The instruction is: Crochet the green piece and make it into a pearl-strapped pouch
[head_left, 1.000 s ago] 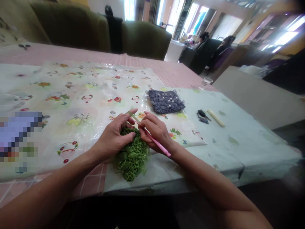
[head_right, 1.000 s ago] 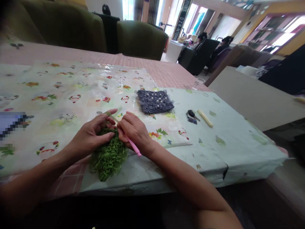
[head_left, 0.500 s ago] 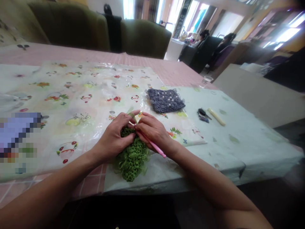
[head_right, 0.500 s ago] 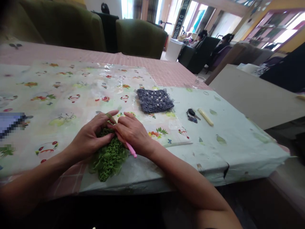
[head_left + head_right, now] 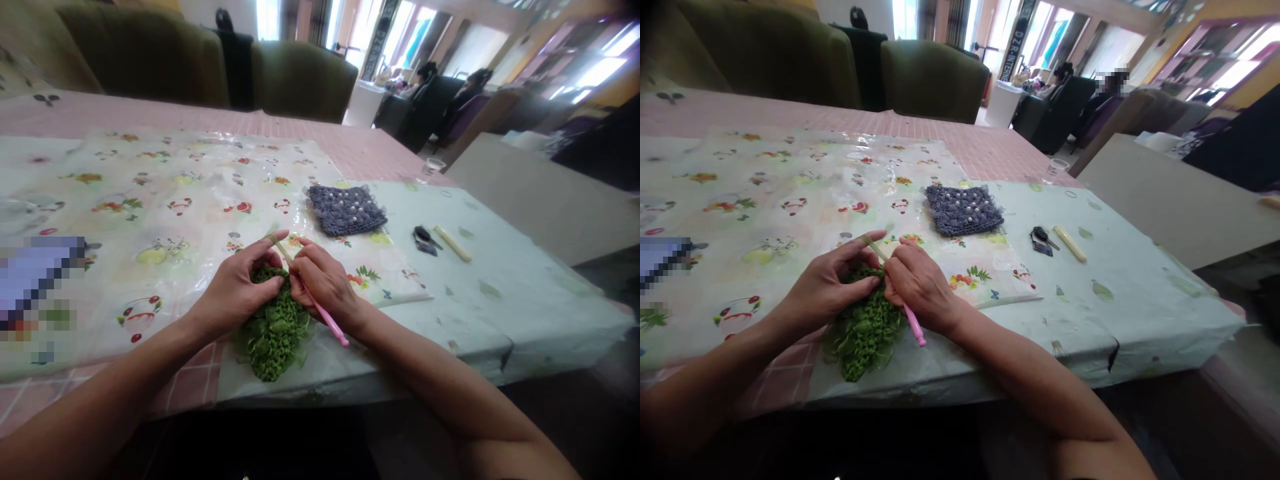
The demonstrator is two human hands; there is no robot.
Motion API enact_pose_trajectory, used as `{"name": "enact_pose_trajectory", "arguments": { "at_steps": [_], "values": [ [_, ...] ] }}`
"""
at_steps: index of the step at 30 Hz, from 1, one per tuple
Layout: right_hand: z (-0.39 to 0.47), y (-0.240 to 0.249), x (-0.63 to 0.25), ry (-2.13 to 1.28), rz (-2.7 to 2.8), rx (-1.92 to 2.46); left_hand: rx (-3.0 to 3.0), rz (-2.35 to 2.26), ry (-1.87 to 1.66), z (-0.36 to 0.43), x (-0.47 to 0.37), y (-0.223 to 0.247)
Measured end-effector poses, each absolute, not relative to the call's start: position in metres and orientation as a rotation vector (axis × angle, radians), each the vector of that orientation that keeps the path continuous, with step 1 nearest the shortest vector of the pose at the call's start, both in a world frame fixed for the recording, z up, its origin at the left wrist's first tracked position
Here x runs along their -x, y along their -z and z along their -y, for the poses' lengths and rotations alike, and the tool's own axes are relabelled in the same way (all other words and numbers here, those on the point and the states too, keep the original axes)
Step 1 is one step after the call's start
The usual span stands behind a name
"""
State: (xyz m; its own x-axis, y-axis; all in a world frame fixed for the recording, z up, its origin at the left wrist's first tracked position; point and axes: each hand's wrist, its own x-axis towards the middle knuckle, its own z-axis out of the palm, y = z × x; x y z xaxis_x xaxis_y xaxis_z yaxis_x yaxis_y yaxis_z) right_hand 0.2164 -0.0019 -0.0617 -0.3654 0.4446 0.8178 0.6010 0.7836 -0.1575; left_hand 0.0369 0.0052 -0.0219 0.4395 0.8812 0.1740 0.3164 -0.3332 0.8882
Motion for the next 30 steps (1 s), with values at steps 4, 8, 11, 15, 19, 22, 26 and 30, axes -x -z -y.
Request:
{"name": "enact_pose_trajectory", "arguments": {
  "at_steps": [4,8,11,15,19,22,26,30],
  "values": [
    [0.002,0.061,-0.218,0.205,1.997,0.738,-1.825,-1.011,-0.812,-0.004,-0.036,0.017],
    [0.000,0.066,-0.221,0.103,2.030,0.768,-1.781,-0.948,-0.785,-0.005,-0.037,0.017],
    [0.000,0.071,-0.221,0.040,2.049,0.792,-1.791,-0.948,-0.785,-0.006,-0.038,0.018],
    [0.002,0.069,-0.220,0.013,2.034,0.791,-1.841,-0.998,-0.787,-0.005,-0.040,0.018],
    [0.004,0.060,-0.221,-0.046,2.031,0.851,-1.689,-0.972,-0.766,-0.005,-0.039,0.017],
    [0.005,0.055,-0.224,-0.098,2.029,0.832,-1.571,-0.918,-0.771,-0.006,-0.037,0.017],
    [0.004,0.055,-0.226,-0.060,2.029,0.777,-1.579,-0.920,-0.790,-0.008,-0.037,0.020],
    [0.003,0.058,-0.225,-0.034,2.062,0.748,-1.668,-0.958,-0.785,-0.007,-0.038,0.021]
  ]
}}
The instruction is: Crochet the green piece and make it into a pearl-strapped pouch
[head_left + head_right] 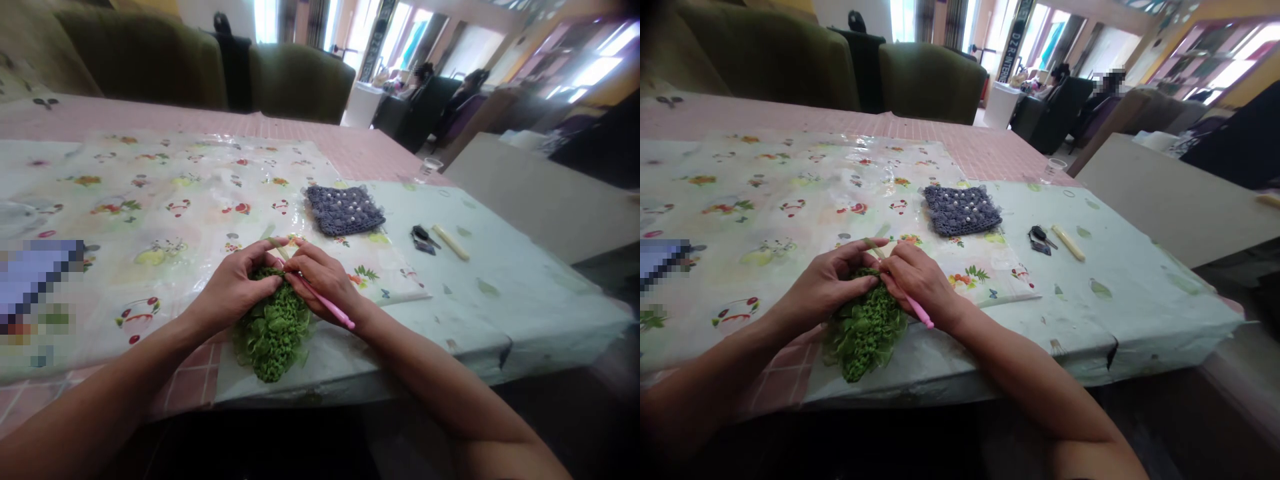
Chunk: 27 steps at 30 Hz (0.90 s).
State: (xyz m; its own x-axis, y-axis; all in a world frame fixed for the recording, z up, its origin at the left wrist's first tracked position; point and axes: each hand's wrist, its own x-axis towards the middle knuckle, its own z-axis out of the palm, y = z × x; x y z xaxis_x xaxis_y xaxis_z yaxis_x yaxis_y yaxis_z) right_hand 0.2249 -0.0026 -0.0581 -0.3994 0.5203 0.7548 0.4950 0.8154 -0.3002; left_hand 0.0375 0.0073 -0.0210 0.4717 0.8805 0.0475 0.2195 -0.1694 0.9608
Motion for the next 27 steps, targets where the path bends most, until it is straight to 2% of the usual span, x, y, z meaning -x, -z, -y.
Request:
{"name": "enact_pose_trajectory", "arguments": {
  "at_steps": [8,15,27],
  "values": [
    [0.003,0.057,-0.225,0.107,1.940,0.814,-1.809,-1.025,-0.714,-0.006,-0.039,0.018],
    [0.008,0.048,-0.229,-0.159,1.958,0.742,-1.553,-0.961,-0.736,-0.006,-0.038,0.016],
    [0.008,0.049,-0.227,-0.177,2.160,0.845,-1.712,-1.008,-0.783,-0.005,-0.039,0.024]
  ]
}}
